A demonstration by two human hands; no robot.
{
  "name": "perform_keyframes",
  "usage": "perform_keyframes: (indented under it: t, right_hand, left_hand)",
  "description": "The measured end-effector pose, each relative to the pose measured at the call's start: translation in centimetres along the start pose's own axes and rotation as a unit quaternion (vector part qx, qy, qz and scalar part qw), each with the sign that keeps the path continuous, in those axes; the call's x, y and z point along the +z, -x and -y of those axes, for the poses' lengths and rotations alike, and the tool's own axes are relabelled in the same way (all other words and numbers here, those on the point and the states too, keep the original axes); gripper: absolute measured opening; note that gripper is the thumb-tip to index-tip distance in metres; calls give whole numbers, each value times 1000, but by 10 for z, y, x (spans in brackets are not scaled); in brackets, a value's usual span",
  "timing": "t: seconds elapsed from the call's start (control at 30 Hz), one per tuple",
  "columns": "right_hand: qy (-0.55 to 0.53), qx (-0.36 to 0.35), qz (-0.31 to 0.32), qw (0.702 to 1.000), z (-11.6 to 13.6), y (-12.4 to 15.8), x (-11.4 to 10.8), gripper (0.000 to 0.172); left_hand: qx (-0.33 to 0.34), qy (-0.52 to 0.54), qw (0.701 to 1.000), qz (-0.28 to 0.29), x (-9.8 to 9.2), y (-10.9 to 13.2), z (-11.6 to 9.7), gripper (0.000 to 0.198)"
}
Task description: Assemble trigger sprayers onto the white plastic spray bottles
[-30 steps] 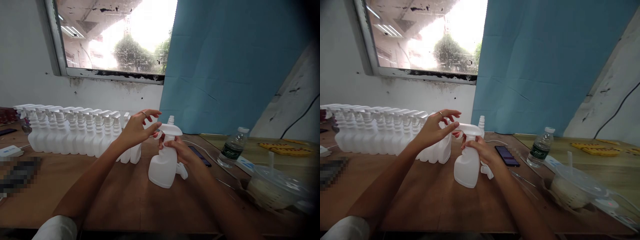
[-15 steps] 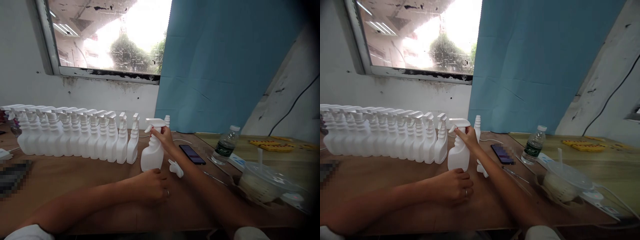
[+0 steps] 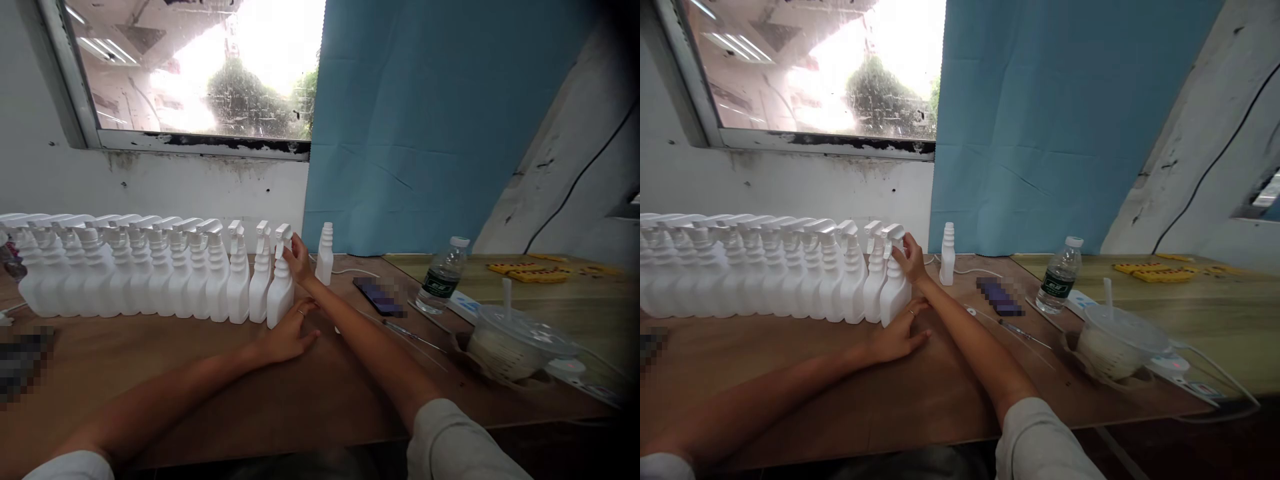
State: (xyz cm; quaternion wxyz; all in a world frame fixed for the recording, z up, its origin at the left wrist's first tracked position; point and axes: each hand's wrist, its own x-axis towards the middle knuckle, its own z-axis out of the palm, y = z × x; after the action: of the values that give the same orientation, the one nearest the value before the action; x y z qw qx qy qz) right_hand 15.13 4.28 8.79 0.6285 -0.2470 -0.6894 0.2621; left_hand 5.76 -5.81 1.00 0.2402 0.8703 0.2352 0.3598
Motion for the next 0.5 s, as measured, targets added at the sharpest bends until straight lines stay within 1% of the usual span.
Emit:
perform_keyframes:
  t: [0.13, 0.2, 0.23, 0.3, 0.37, 0.43, 0.5]
  right_hand:
    - [20, -2, 1, 1000, 0, 9, 3, 44]
    - [34, 0, 3, 999, 5, 11, -3, 43]
    - [43, 4, 0, 999, 8, 11, -10, 43]
    - [68, 20, -3, 997, 16, 13, -31, 40]
    - [105, 54, 22, 993, 26, 18, -61, 36]
    - [153, 102, 94, 978, 38, 32, -95, 34]
    - [202, 145, 167, 954, 49, 55, -124, 29]
  left_hand:
    - [-46, 57, 994, -76, 11, -1, 16, 56]
    - [-70, 77, 991, -87, 14, -1, 20, 62]
    - [-78, 83, 990, -85, 15, -1, 21, 63]
    - [-88, 85, 989, -80, 16, -2, 22, 62]
    - [-96, 86, 988, -82, 18, -4, 24, 61]
    - [-104, 98, 986, -89, 19, -6, 24, 60]
    - [-113, 110, 984, -89, 21, -6, 25, 60]
